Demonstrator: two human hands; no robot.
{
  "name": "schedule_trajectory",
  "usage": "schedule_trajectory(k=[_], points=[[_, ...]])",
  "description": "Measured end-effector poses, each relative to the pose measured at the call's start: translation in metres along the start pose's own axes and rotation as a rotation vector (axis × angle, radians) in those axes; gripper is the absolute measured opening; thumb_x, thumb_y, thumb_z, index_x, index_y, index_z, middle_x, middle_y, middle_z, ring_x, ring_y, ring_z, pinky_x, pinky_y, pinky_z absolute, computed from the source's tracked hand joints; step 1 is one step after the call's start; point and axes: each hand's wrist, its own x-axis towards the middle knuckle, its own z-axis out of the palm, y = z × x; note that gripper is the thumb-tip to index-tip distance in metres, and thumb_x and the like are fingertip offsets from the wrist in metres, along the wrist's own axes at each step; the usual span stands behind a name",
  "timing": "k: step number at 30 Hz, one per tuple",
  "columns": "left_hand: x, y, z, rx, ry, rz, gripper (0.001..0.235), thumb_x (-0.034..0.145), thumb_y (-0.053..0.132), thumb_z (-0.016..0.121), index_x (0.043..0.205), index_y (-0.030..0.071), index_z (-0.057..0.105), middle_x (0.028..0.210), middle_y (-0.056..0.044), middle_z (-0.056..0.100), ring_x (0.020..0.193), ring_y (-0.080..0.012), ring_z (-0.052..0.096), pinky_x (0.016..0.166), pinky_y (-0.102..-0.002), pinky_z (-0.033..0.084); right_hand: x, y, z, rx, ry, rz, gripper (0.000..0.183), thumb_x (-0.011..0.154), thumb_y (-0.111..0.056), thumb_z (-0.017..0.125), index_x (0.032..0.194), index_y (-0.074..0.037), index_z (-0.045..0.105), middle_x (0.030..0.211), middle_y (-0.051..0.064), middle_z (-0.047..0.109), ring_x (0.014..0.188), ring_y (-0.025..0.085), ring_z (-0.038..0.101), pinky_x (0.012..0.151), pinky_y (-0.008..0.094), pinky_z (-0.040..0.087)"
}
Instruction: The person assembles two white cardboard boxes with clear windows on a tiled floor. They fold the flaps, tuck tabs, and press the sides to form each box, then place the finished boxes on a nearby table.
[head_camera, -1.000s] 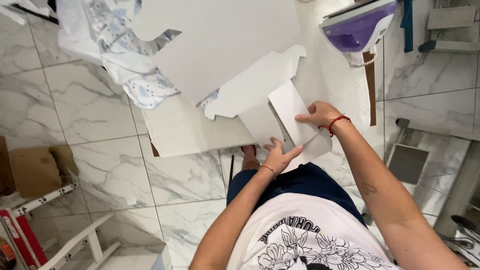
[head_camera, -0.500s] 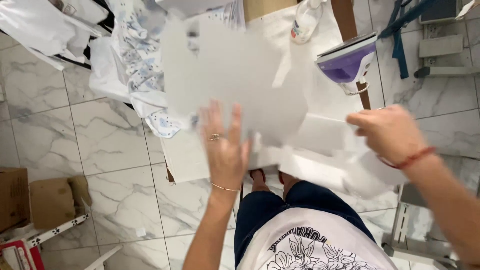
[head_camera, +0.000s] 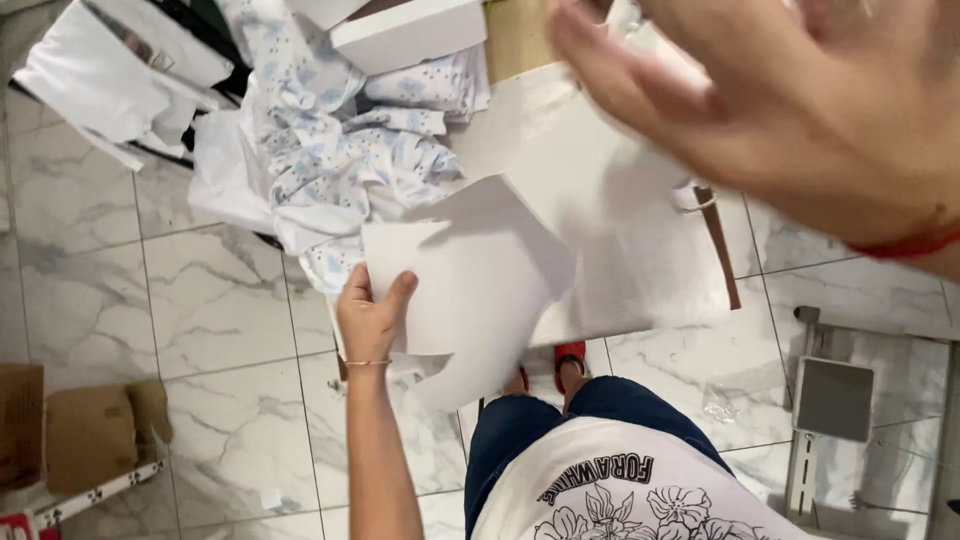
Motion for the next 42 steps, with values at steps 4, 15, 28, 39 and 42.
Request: schedule_trajectory(k=[4, 15, 28, 39, 42], points=[[0.003, -0.071, -0.012, -0.292, 0.243, -0.327, 0.019, 0.074, 0.024, 0.065, 0.083, 0.010, 0.056, 0.078, 0.002, 0.059, 0.070, -0.0077, 0.053, 0.060, -0.023, 0.046, 0.004, -0.052, 0.030, 0.580, 1.077, -0.086, 0.012, 0.078, -0.005, 0.071, 0.090, -0.004, 0.071, 0.075, 0.020, 0.071, 0.070, 0.035, 0.058, 0.097, 0.049, 0.019], [-0.004, -0.131, -0.035, -0.106, 0.103, -0.428, 0.040, 0.077, 0.019, 0.067, 0.109, 0.005, 0.048, 0.096, -0.012, 0.060, 0.084, -0.0207, 0.058, 0.074, -0.035, 0.048, -0.082, -0.354, 0.126, 2.079, -1.080, 1.784, 0.065, 0.081, -0.042, 0.062, 0.126, -0.001, 0.039, 0.115, 0.025, 0.049, 0.101, 0.033, 0.052, 0.074, 0.042, 0.048], [-0.029, -0.121, 0.105, 0.524, -0.149, -0.155, 0.068, 0.080, 0.029, 0.056, 0.136, 0.012, 0.022, 0.120, -0.025, 0.046, 0.100, -0.0432, 0.051, 0.083, -0.055, 0.040, -0.082, -0.325, 0.056, 1.772, -0.626, 1.015, 0.079, 0.078, -0.036, 0.059, 0.136, -0.001, 0.017, 0.138, 0.025, 0.017, 0.126, 0.042, 0.017, 0.092, 0.066, 0.015], [-0.028, -0.151, 0.155, 0.854, -0.796, 0.051, 0.083, 0.082, 0.063, 0.022, 0.136, 0.002, 0.009, 0.143, -0.016, -0.007, 0.133, -0.0280, -0.005, 0.105, -0.053, 0.000, -0.113, -0.374, 0.097, 1.871, -0.806, 0.762, 0.068, 0.071, -0.031, 0.059, 0.130, -0.010, 0.031, 0.137, 0.016, 0.018, 0.125, 0.036, 0.017, 0.100, 0.050, 0.021], [-0.026, -0.165, 0.132, 0.635, -0.649, 0.095, 0.062, 0.085, 0.043, 0.033, 0.134, 0.007, 0.023, 0.139, -0.013, 0.014, 0.130, -0.0253, 0.014, 0.104, -0.051, 0.007, -0.160, -0.377, 0.104, 1.921, -0.630, 1.204, 0.043, 0.075, -0.020, 0.060, 0.116, -0.018, 0.051, 0.122, 0.003, 0.047, 0.114, 0.021, 0.042, 0.092, 0.035, 0.037]])
